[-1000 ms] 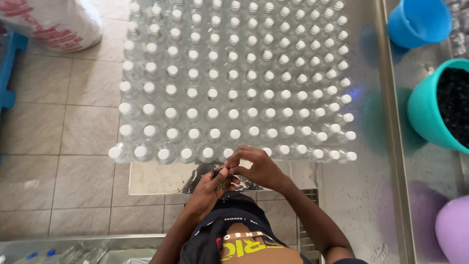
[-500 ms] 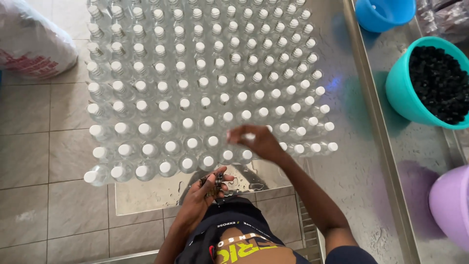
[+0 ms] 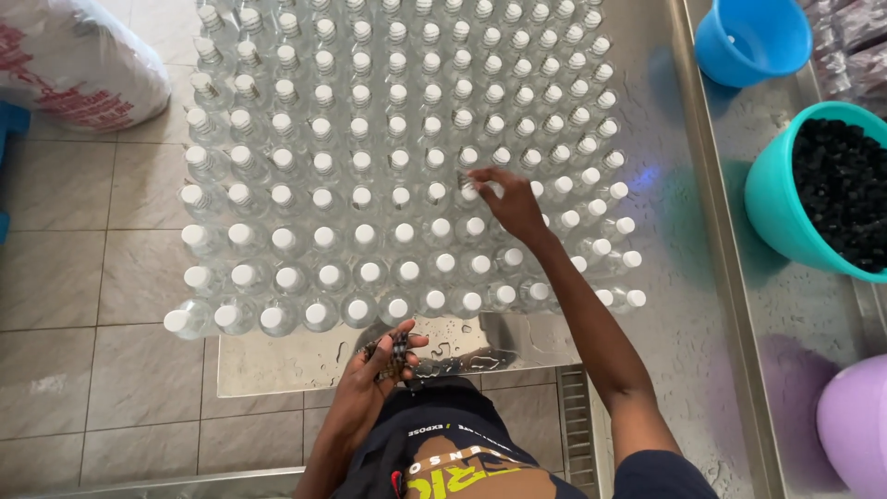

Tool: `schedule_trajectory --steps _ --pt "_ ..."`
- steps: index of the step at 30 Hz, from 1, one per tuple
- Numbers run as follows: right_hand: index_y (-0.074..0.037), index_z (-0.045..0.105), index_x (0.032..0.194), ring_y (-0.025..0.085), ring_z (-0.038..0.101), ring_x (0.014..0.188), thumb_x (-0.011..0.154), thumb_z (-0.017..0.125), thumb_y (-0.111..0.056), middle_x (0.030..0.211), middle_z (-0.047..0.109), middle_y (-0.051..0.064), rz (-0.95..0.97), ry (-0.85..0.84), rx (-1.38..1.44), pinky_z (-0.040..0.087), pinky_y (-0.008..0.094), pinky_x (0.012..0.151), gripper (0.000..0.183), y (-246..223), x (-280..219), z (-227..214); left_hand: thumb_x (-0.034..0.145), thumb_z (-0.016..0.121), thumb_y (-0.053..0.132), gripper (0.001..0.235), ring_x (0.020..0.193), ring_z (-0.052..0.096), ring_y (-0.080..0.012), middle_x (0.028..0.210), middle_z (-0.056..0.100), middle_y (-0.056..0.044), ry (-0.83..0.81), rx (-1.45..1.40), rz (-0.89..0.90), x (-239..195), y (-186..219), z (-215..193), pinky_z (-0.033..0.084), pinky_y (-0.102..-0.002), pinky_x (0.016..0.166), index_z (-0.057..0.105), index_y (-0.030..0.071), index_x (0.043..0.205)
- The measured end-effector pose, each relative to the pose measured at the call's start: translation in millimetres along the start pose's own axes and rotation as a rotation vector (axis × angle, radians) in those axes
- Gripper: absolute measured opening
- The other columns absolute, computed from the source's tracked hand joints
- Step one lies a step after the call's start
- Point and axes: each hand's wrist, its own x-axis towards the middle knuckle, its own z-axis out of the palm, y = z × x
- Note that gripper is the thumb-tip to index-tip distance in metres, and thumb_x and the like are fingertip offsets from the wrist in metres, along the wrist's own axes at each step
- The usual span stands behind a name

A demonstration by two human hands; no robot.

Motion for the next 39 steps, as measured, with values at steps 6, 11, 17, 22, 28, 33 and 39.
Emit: schedule_trajectory --steps 6,11,17,22,28,33,39 --pt "-0.013 0.077 0.123 0.02 0.078 0.117 0.107 0.067 -0.013 0.122 0.083 0.005 0.03 -0.04 0.08 0.059 0.035 0.101 0.019 -14 1 -12 0.101 0.06 0.036 0.069 0.095 0.064 -0.02 0.129 0.077 -0.02 -0.011 0.007 0.003 -1 0 1 0.055 -0.034 0.083 0.06 -0.005 0.156" --pt "-0.012 0.073 0.128 0.024 0.074 0.121 0.105 0.074 -0.025 0.129 0.079 0.007 0.036 -0.116 0.016 0.056 0.041 0.103 0.026 -18 -2 -9 0.101 0.059 0.037 0.069 0.094 0.065 -0.0206 0.128 0.077 -0.02 -0.027 0.016 0.012 -4 3 -2 0.056 -0.034 0.085 0.059 -0.005 0.157" --pt "-0.008 0.075 0.103 0.024 0.078 0.108 0.104 0.078 -0.029 0.112 0.083 0.006 0.001 -0.054 -0.02 0.057 0.04 0.091 0.022 -15 3 -6 0.101 0.059 0.038 0.071 0.094 0.065 -0.0192 0.127 0.077 -0.018 -0.042 0.044 0.019 -7 10 -1 0.056 -0.034 0.084 0.058 -0.006 0.157" --pt "-0.01 0.071 0.103 0.031 0.071 0.123 0.102 0.079 -0.01 0.136 0.072 0.011 -0.088 -0.106 -0.112 0.057 0.047 0.092 0.008 -6 -4 -3 0.102 0.059 0.037 0.07 0.094 0.066 -0.019 0.128 0.077 -0.019 -0.045 0.038 0.007 -6 10 -4 0.056 -0.033 0.083 0.058 -0.005 0.157" --pt "-0.003 0.058 0.139 0.039 0.073 0.119 0.102 0.081 -0.013 0.13 0.077 0.019 -0.133 -0.157 -0.147 0.057 0.051 0.095 0.045 -2 -4 -6 0.103 0.059 0.036 0.068 0.094 0.065 -0.0199 0.128 0.076 -0.017 -0.045 0.034 -0.006 -8 14 -6 0.055 -0.034 0.085 0.058 -0.005 0.157" --pt "-0.007 0.06 0.151 0.032 0.07 0.122 0.104 0.075 -0.016 0.133 0.076 0.014 -0.182 -0.209 -0.279 0.043 0.05 0.114 0.051 5 -1 0 0.103 0.059 0.036 0.068 0.094 0.065 -0.0184 0.128 0.077 -0.018 -0.063 0.039 -0.009 -5 11 -5 0.055 -0.032 0.082 0.058 -0.005 0.157" --pt "-0.006 0.069 0.143 0.035 0.069 0.127 0.105 0.075 -0.022 0.134 0.077 0.015 -0.059 -0.221 -0.159 0.048 0.053 0.112 0.042 -8 -1 -7 0.102 0.059 0.036 0.068 0.094 0.066 -0.0184 0.128 0.077 -0.018 -0.048 0.043 -0.019 -7 17 -1 0.056 -0.032 0.084 0.059 -0.005 0.156"
